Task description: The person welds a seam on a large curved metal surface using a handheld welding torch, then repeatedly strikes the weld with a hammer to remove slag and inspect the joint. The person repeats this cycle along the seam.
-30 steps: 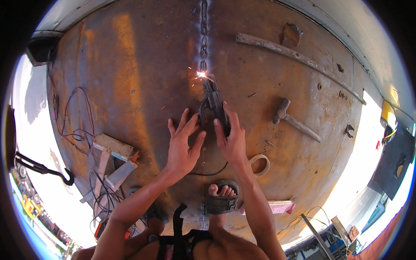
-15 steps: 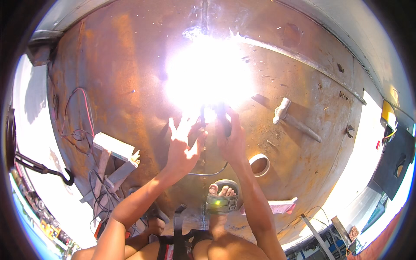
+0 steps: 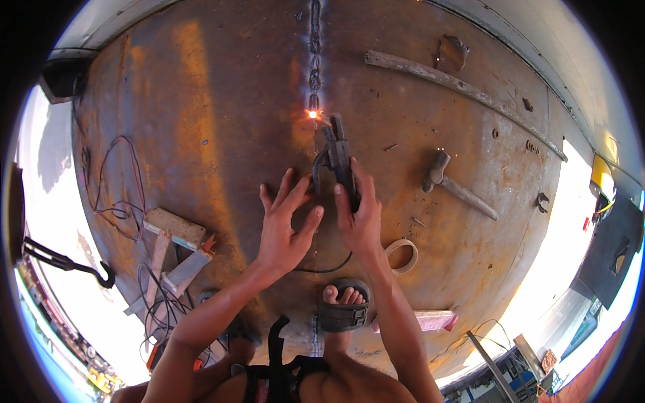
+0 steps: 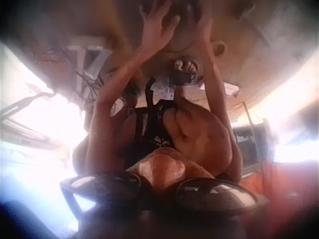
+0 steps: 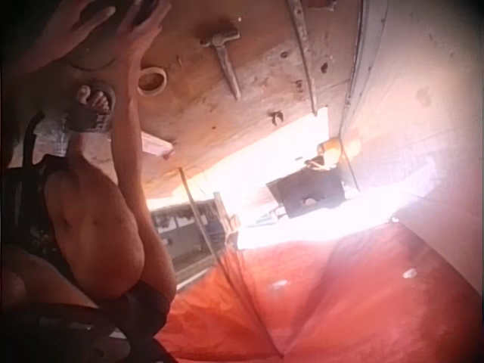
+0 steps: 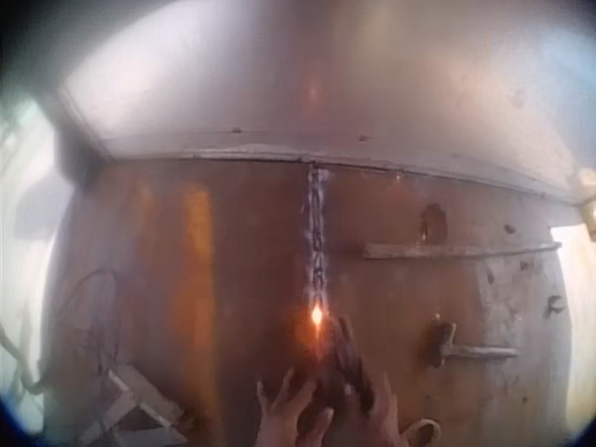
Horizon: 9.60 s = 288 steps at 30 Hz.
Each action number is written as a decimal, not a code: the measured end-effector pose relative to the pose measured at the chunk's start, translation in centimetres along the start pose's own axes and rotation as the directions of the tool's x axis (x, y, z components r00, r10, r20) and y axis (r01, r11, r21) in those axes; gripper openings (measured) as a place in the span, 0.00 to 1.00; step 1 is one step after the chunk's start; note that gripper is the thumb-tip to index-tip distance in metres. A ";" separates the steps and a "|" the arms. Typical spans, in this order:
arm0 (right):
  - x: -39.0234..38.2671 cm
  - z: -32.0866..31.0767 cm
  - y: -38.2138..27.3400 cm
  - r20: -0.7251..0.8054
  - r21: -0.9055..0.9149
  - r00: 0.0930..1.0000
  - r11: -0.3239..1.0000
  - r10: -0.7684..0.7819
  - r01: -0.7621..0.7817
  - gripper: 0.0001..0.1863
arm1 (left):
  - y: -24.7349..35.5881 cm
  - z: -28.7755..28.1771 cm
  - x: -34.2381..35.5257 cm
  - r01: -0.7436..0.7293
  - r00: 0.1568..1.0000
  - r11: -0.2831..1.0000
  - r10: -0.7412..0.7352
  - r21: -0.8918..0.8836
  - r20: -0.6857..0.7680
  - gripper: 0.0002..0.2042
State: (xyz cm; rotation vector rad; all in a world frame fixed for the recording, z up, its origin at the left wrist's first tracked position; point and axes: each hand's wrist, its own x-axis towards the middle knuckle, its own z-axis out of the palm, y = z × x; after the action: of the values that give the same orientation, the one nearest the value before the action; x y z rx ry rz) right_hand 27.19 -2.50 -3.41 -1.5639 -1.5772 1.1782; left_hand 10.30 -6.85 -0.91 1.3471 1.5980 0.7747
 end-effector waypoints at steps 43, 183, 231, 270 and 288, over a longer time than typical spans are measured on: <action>0.4 0.5 0.3 0.039 -0.014 0.999 1.000 0.008 -0.007 0.26 | -0.3 0.0 -0.1 0.025 1.000 0.999 -0.025 -0.019 -0.004 0.30; -1.1 0.9 -0.6 0.076 0.437 0.985 0.883 0.153 -0.171 0.44 | 2.5 1.6 -0.3 0.171 0.983 0.967 -0.153 0.191 -0.103 0.21; 0.9 1.3 -1.8 0.050 0.234 0.993 0.966 0.104 -0.113 0.46 | 1.7 2.0 0.8 0.154 0.960 0.963 -0.093 0.223 -0.262 0.15; -0.5 1.4 -0.8 0.050 0.258 0.986 0.952 0.157 -0.165 0.44 | 1.2 1.3 -0.1 0.112 0.969 0.970 -0.059 0.215 -0.240 0.14; -0.1 1.6 -1.2 0.038 0.229 0.992 0.965 0.117 -0.123 0.44 | 1.1 1.5 0.3 0.120 0.965 0.977 -0.073 0.175 -0.252 0.13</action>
State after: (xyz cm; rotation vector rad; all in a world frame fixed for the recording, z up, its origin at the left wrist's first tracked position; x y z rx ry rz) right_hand 25.23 -2.71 -3.01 -1.5126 -1.3206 1.3984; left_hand 12.13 -6.45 -0.65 1.3335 1.9597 0.7671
